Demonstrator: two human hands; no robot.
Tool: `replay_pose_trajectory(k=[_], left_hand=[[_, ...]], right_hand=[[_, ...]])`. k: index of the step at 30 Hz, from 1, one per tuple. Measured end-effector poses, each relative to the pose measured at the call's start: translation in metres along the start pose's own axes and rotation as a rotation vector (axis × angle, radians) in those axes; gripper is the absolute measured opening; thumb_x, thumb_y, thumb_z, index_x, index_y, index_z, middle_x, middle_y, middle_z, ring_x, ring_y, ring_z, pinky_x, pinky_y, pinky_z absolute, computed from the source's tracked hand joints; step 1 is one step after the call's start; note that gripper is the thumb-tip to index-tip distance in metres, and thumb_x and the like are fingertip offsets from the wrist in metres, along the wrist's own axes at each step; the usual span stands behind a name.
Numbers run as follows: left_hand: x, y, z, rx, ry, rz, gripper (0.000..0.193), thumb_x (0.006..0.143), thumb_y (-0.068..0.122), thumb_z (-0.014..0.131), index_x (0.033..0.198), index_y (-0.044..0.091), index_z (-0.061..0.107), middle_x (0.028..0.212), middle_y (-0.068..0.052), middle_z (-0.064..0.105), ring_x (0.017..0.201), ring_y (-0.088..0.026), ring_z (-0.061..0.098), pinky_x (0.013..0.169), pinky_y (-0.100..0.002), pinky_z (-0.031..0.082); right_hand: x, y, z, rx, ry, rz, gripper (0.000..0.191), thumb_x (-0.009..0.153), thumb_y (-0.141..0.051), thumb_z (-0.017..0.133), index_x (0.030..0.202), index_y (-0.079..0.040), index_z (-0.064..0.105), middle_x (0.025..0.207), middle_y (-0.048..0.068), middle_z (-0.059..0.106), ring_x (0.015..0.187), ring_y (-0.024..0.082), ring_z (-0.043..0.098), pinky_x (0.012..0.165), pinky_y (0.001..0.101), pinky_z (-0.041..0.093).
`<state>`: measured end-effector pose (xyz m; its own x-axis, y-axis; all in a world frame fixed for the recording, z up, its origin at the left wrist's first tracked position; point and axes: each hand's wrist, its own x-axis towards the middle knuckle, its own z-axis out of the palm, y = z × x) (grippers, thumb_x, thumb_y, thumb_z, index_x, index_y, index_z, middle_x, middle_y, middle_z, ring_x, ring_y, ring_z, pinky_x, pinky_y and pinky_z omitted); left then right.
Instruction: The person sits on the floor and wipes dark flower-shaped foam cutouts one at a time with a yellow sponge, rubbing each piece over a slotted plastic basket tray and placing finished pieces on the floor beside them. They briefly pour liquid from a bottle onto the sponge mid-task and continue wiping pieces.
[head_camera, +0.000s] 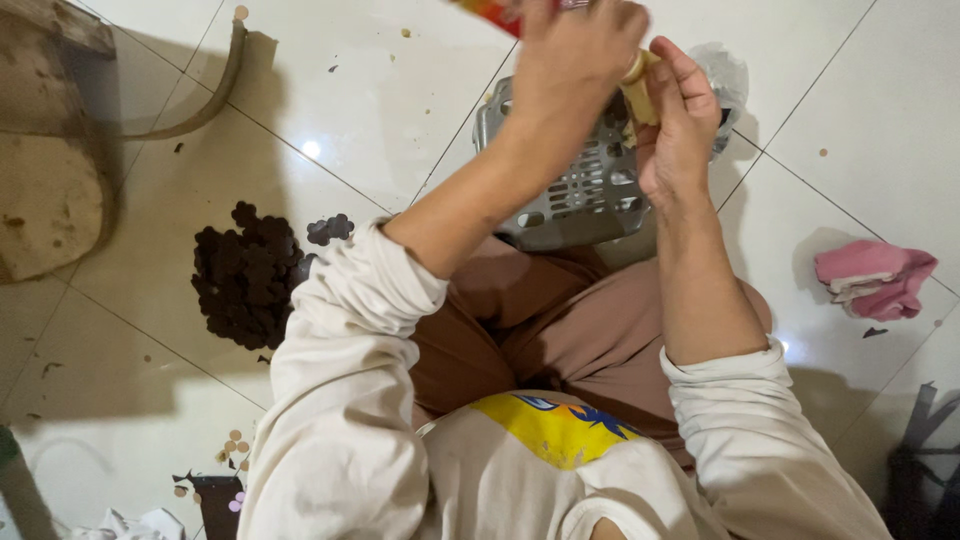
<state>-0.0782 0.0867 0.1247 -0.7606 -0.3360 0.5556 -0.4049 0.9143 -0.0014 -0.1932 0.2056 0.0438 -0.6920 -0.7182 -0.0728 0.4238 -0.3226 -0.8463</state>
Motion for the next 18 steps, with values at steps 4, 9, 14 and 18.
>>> replay_pose_trajectory(k=[4, 9, 14, 18], left_hand=[[-0.032, -0.034, -0.006, -0.104, 0.129, -0.081, 0.031, 0.084, 0.008, 0.068, 0.112, 0.02, 0.066, 0.116, -0.008, 0.057, 0.116, -0.03, 0.054, 0.112, -0.064, 0.028], [-0.058, -0.066, 0.004, -0.18, 0.046, -0.27, 0.054, 0.071, 0.002, 0.075, 0.119, 0.025, 0.065, 0.116, -0.007, 0.057, 0.115, -0.034, 0.054, 0.111, -0.065, 0.027], [-0.074, -0.118, 0.031, -0.462, 0.153, -0.586, 0.065, 0.074, 0.003, 0.082, 0.133, 0.019, 0.059, 0.127, -0.008, 0.064, 0.124, -0.035, 0.054, 0.109, -0.048, 0.039], [-0.078, -0.148, 0.05, -0.686, 0.206, -0.922, 0.068, 0.073, 0.009, 0.086, 0.132, 0.012, 0.052, 0.122, -0.008, 0.072, 0.114, -0.031, 0.068, 0.103, -0.042, 0.052]], right_hand=[[0.002, 0.002, 0.004, -0.113, -0.003, 0.0, 0.03, 0.104, -0.007, 0.069, 0.133, 0.002, 0.063, 0.121, 0.011, 0.071, 0.096, 0.014, 0.067, 0.077, 0.0259, 0.053], [0.008, 0.006, 0.004, 0.018, -0.059, 0.156, 0.031, 0.103, -0.006, 0.069, 0.133, 0.0, 0.062, 0.119, 0.011, 0.07, 0.103, 0.017, 0.071, 0.09, 0.0297, 0.062], [0.023, 0.0, -0.002, -0.001, 0.035, 0.226, 0.03, 0.1, -0.007, 0.071, 0.129, -0.003, 0.063, 0.117, 0.011, 0.071, 0.1, 0.019, 0.072, 0.085, 0.0307, 0.062], [0.034, -0.001, -0.005, -0.025, 0.061, 0.207, 0.029, 0.102, -0.008, 0.071, 0.129, -0.004, 0.063, 0.117, 0.009, 0.072, 0.101, 0.02, 0.072, 0.087, 0.0314, 0.062]])
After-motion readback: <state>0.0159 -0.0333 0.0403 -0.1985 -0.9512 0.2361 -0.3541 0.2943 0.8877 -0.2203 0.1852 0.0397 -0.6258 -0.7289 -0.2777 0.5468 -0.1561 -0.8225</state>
